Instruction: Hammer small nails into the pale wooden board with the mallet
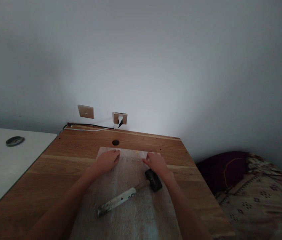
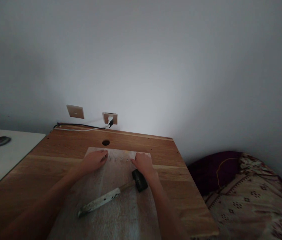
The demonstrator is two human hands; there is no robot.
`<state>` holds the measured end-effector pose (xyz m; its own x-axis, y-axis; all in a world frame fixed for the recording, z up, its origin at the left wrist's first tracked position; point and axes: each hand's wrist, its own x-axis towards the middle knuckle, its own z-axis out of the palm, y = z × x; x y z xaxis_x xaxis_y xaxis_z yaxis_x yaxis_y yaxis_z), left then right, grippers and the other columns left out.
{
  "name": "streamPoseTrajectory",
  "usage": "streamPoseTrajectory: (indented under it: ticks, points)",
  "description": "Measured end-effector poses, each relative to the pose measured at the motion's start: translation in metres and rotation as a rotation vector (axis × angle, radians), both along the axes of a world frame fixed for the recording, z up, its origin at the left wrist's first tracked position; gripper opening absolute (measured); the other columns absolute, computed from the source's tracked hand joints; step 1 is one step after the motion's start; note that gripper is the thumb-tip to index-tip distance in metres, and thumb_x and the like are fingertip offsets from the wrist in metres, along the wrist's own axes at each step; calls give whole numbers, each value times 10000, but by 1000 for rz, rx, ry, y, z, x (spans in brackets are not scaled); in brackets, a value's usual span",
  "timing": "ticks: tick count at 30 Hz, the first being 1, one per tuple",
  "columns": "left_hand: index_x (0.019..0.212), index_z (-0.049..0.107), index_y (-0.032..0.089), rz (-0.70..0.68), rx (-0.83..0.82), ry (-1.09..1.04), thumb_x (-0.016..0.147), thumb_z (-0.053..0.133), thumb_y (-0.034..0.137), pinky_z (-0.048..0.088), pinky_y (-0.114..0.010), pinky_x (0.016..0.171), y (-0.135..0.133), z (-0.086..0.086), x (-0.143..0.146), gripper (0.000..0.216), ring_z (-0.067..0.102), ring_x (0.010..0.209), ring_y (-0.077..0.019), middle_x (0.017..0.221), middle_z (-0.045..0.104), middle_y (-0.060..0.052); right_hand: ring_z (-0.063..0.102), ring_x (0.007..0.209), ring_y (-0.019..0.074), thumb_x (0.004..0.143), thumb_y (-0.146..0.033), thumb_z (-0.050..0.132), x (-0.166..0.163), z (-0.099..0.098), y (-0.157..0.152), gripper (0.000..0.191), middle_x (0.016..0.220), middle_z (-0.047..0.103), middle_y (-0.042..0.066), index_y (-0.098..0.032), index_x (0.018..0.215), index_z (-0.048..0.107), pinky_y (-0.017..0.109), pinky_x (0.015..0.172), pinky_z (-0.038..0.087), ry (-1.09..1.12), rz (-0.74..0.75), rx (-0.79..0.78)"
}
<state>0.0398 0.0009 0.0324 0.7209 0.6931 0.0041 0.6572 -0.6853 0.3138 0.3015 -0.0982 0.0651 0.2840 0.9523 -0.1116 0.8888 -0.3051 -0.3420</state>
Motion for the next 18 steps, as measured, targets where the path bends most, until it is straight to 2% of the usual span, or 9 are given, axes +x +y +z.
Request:
streamPoseTrajectory:
  ticks: [3, 5, 8, 10, 11, 13, 15, 16, 18]
  points:
    - [937, 617, 196, -40, 50, 47, 958, 464, 235, 469, -351, 792, 1, 7, 3, 159, 677, 932, -264, 1011, 704, -114, 695, 1020, 308, 880, -238, 639, -6, 2, 1, 124, 946, 757, 175, -171, 785, 683, 388, 907, 453, -64, 41, -19]
    - [880, 602, 196, -9, 43, -9, 954, 494, 271, 467, -341, 782, 3, 10, 6, 151, 673, 903, -254, 958, 702, -102, 695, 921, 251, 887, -237, 608, -5, 2, 2, 117, 867, 741, 128, -182, 802, 666, 333, 835, 465, 46, 19, 60]
    - [774, 543, 199, 147, -81, -286, 933, 507, 340, 449, -309, 719, 6, 10, 13, 215, 647, 796, -216, 807, 663, -63, 568, 603, 158, 867, -363, 593, 0, 4, 2, 207, 621, 592, 13, -214, 725, 576, 248, 570, 412, 669, -100, 299]
    - [720, 497, 205, 290, -300, -550, 916, 478, 379, 412, -278, 616, 7, 7, 18, 263, 593, 658, -174, 696, 603, -31, 397, 454, 119, 847, -489, 543, 3, 6, -2, 300, 533, 447, -48, -238, 689, 500, 226, 428, 291, 1019, -148, 382]
    - [707, 486, 207, 346, -448, -669, 906, 460, 397, 380, -265, 560, 7, 6, 20, 277, 550, 588, -154, 651, 569, -17, 330, 422, 108, 838, -545, 509, 5, 8, -4, 334, 526, 405, -64, -246, 691, 479, 221, 391, 239, 1083, -143, 378]
    - [704, 493, 205, 400, -728, -821, 880, 437, 423, 308, -250, 480, 8, 2, 22, 286, 470, 495, -127, 609, 532, -2, 256, 401, 92, 808, -597, 501, 6, 10, -9, 367, 540, 383, -73, -248, 699, 473, 218, 356, 177, 1147, -122, 356]
    - [693, 513, 200, 394, -835, -821, 847, 437, 413, 289, -247, 466, 8, 1, 23, 274, 452, 479, -122, 607, 537, -3, 245, 398, 87, 822, -607, 491, 5, 11, -10, 383, 556, 406, -67, -240, 712, 493, 220, 354, 184, 1102, -93, 308]
    - [678, 519, 200, 375, -793, -764, 834, 447, 397, 308, -248, 482, 7, 0, 22, 262, 473, 500, -129, 610, 549, -6, 256, 398, 90, 849, -599, 468, 4, 11, -9, 389, 554, 417, -62, -236, 716, 505, 225, 363, 204, 1018, -79, 274]
    - [659, 530, 202, 307, -581, -585, 818, 478, 359, 372, -265, 552, 5, 1, 21, 230, 542, 579, -160, 622, 581, -18, 349, 425, 109, 893, -549, 469, 0, 9, -5, 378, 555, 462, -40, -227, 708, 536, 240, 413, 285, 799, -51, 210]
